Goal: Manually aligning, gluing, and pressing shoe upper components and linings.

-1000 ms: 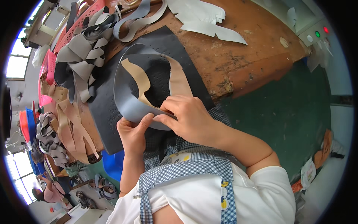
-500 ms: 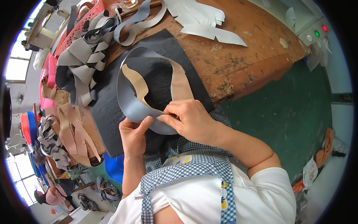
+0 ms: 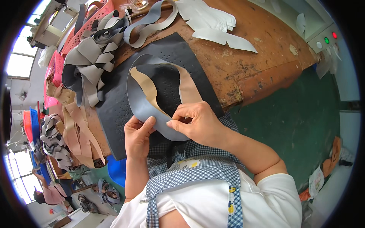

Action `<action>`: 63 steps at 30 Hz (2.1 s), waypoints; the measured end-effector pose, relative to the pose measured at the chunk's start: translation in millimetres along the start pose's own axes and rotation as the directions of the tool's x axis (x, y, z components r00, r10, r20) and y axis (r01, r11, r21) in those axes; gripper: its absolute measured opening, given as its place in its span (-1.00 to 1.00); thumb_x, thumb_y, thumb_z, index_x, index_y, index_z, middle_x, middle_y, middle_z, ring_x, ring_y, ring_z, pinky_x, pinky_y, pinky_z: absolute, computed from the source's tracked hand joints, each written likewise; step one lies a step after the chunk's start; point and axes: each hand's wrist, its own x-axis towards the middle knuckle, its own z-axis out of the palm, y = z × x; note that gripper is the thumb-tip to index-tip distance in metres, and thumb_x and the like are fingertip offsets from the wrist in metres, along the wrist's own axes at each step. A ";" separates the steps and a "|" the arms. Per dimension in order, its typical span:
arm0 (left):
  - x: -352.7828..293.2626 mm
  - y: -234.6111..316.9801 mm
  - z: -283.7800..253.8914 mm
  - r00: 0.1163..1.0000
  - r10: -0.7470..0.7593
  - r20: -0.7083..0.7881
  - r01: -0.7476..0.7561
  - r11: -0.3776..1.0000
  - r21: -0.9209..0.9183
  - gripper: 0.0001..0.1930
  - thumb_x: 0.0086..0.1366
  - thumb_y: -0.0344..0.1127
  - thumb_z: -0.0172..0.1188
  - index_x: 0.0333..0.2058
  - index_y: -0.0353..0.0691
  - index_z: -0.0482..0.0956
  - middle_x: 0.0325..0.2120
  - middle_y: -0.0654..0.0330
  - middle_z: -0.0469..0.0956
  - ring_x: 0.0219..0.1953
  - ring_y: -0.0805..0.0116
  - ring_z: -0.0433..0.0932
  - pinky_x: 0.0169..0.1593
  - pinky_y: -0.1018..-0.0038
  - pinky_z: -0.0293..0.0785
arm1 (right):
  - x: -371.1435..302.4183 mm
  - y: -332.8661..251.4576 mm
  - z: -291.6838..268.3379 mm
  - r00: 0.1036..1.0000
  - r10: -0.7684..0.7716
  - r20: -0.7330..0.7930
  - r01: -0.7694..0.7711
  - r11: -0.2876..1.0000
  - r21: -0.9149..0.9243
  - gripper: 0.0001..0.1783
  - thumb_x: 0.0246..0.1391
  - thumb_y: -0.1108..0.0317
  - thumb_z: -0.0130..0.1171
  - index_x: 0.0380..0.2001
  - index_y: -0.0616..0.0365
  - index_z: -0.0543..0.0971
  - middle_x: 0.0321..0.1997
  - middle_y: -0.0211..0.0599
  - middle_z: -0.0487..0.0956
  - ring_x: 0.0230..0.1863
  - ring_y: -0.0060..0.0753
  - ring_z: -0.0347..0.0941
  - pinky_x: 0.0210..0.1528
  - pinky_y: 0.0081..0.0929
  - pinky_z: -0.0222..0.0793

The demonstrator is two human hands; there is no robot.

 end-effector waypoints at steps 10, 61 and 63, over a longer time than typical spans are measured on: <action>-12.7 -8.6 16.4 0.995 0.101 0.013 -0.101 0.994 0.045 -0.79 0.15 -0.53 0.41 -0.20 -0.37 0.67 -0.30 0.19 0.69 -0.26 0.50 0.61 -0.07 0.52 0.55 | 10.2 -8.6 -3.8 0.987 0.154 0.046 -0.146 0.978 -0.152 -0.84 0.13 0.41 0.31 -0.40 0.33 0.63 -0.52 -0.35 0.61 -0.49 -0.71 0.44 -0.44 -0.62 0.40; 3.1 9.4 -3.6 0.996 -0.086 0.021 0.086 0.996 -0.023 -0.76 0.20 -0.48 0.38 -0.14 -0.37 0.64 -0.29 0.17 0.67 -0.27 0.46 0.62 -0.09 0.52 0.55 | 18.0 -2.2 14.6 0.991 0.112 0.076 -0.110 0.993 -0.034 -0.88 0.11 0.43 0.32 -0.40 0.28 0.64 -0.50 -0.41 0.63 -0.47 -0.72 0.47 -0.41 -0.66 0.38; 4.5 7.5 -9.4 0.995 -0.094 0.038 0.095 0.995 -0.027 -0.75 0.20 -0.47 0.37 -0.14 -0.37 0.64 -0.29 0.17 0.67 -0.27 0.46 0.62 -0.09 0.52 0.55 | 17.9 -2.1 15.6 0.992 0.102 0.080 -0.098 0.994 -0.049 -0.88 0.11 0.43 0.32 -0.40 0.28 0.64 -0.50 -0.41 0.63 -0.47 -0.72 0.47 -0.41 -0.66 0.38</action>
